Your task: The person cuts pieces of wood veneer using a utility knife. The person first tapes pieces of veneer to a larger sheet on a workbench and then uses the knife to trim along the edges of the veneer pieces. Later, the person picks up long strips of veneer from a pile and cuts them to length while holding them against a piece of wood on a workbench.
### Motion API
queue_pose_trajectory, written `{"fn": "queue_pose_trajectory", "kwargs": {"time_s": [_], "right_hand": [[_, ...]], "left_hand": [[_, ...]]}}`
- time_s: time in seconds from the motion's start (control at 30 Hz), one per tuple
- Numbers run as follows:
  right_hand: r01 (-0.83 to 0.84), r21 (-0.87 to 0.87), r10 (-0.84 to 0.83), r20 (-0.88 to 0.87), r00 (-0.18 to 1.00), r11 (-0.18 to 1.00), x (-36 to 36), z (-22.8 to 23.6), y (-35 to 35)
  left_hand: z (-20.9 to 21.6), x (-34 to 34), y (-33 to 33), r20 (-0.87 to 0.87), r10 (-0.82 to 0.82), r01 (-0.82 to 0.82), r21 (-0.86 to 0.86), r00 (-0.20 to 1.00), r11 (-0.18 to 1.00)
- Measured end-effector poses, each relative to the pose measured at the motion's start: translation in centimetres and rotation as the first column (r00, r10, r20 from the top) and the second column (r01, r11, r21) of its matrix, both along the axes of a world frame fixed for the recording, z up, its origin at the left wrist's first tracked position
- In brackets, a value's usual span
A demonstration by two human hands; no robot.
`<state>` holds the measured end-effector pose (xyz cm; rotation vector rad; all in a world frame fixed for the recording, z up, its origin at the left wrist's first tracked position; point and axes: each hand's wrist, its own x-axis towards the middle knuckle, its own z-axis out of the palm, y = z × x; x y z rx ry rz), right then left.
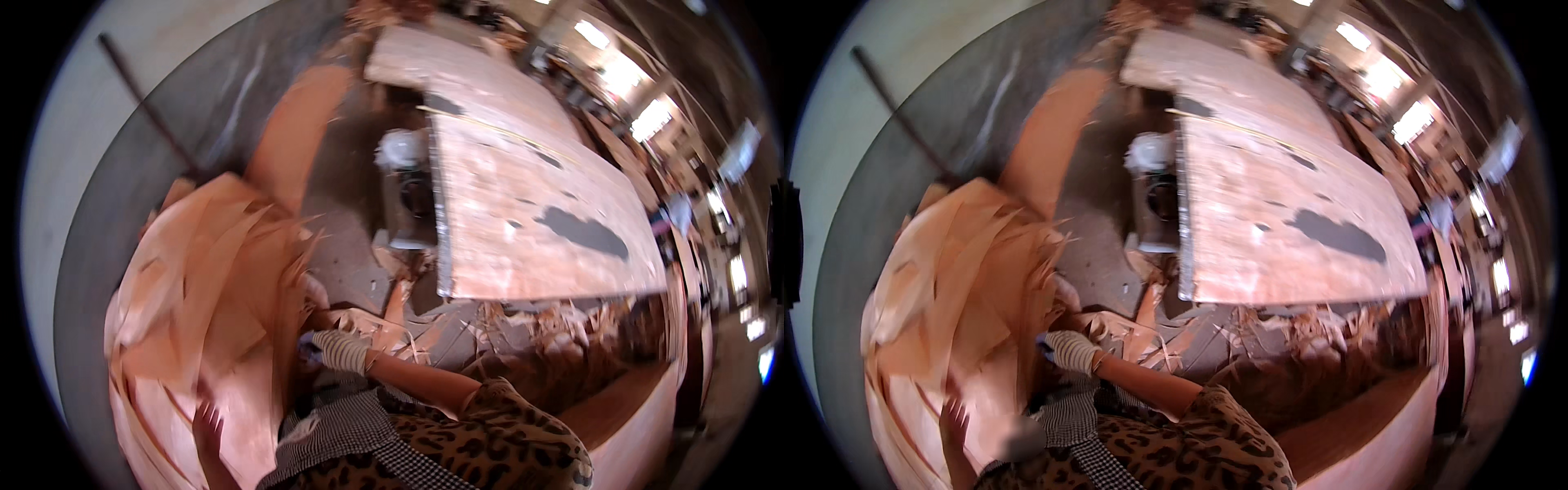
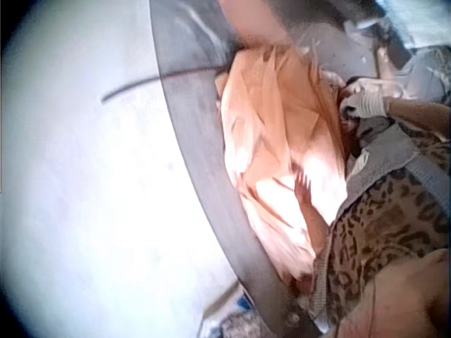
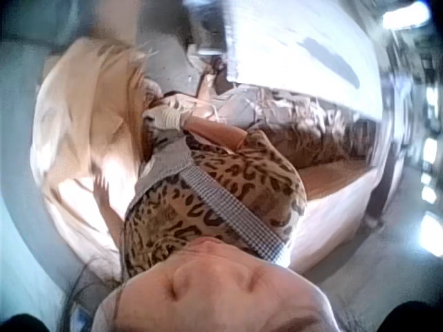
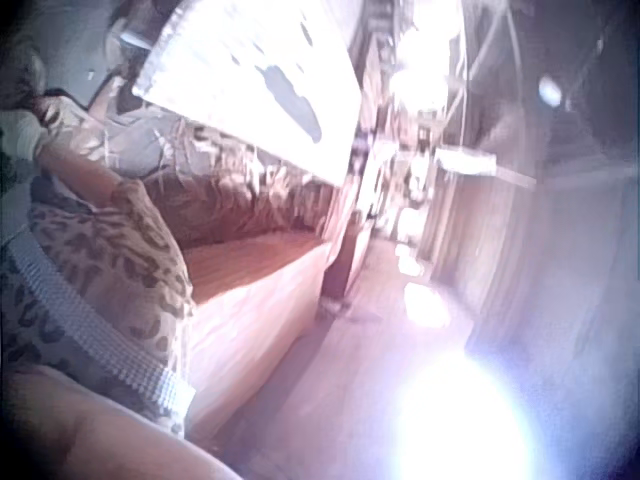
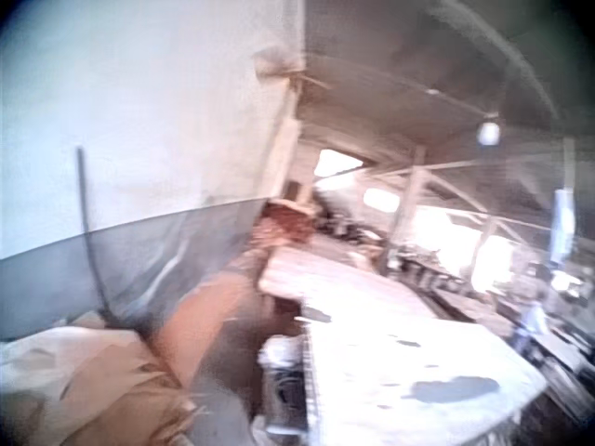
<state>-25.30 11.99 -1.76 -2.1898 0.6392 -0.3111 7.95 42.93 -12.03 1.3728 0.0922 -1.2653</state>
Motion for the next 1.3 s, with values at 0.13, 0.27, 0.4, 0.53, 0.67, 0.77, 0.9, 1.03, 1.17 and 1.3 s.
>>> {"fn": "queue_pose_trajectory", "kwargs": {"time_s": [0.13, 0.27, 0.4, 0.53, 0.67, 0.77, 0.9, 1.03, 1.17, 1.3], "right_hand": [[-0.054, 0.058, 0.056, -0.041, 0.998, 0.997, 1.8, -3.1, -5.3], [0.118, 0.57, -0.061, -0.118, 0.991, 0.813, 3.4, -8.1, -11.1], [0.327, 0.742, -0.155, -0.293, 0.943, 0.585, 7.6, -11.3, -14.4], [0.455, 0.779, -0.277, -0.366, 0.888, 0.431, 11.8, -16.5, -19.5], [0.541, 0.821, -0.311, -0.473, 0.824, 0.184, 16.9, -15.5, -22.2], [0.44, 0.841, -0.349, -0.328, 0.878, 0.314, 19.9, -11.7, -19.9], [0.221, 0.493, -0.24, -0.025, 0.971, 0.841, 22.2, -8.1, -20.9], [-0.006, 0.341, -0.041, 0.129, 0.991, 0.94, 24.8, -3.3, -21.2], [0.066, 0.555, -0.136, 0.087, 0.987, 0.829, 25.5, 1.9, -22.1], [0.086, 0.402, -0.107, 0.029, 0.994, 0.911, 26.0, 2.5, -23.9]], "left_hand": [[1.8, -6.3, -8.6, -0.044, -0.128, 0.132, 0.104, 0.991, 0.986], [3.1, -9.9, -15.3, 0.071, -0.276, 0.259, 0.186, 0.959, 0.948], [2.6, -12.5, -15.9, 0.162, -0.251, 0.2, 0.281, 0.954, 0.939], [3.1, -14.9, -17.2, 0.263, -0.328, 0.211, 0.391, 0.907, 0.896], [2.3, -15.8, -17.2, 0.296, -0.334, 0.205, 0.393, 0.895, 0.897], [0.5, -16.4, -15.9, 0.356, -0.317, 0.185, 0.357, 0.879, 0.916], [1.4, -16.7, -19.0, 0.456, -0.479, 0.268, 0.453, 0.75, 0.85], [1.9, -17.4, -18.9, 0.213, -0.104, 0.033, 0.315, 0.972, 0.949], [4.2, -15.9, -15.4, -0.254, 0.706, -0.748, -0.137, 0.661, 0.65], [5.6, -14.8, -6.8, -0.34, 0.89, -0.91, -0.38, 0.304, 0.166]]}}
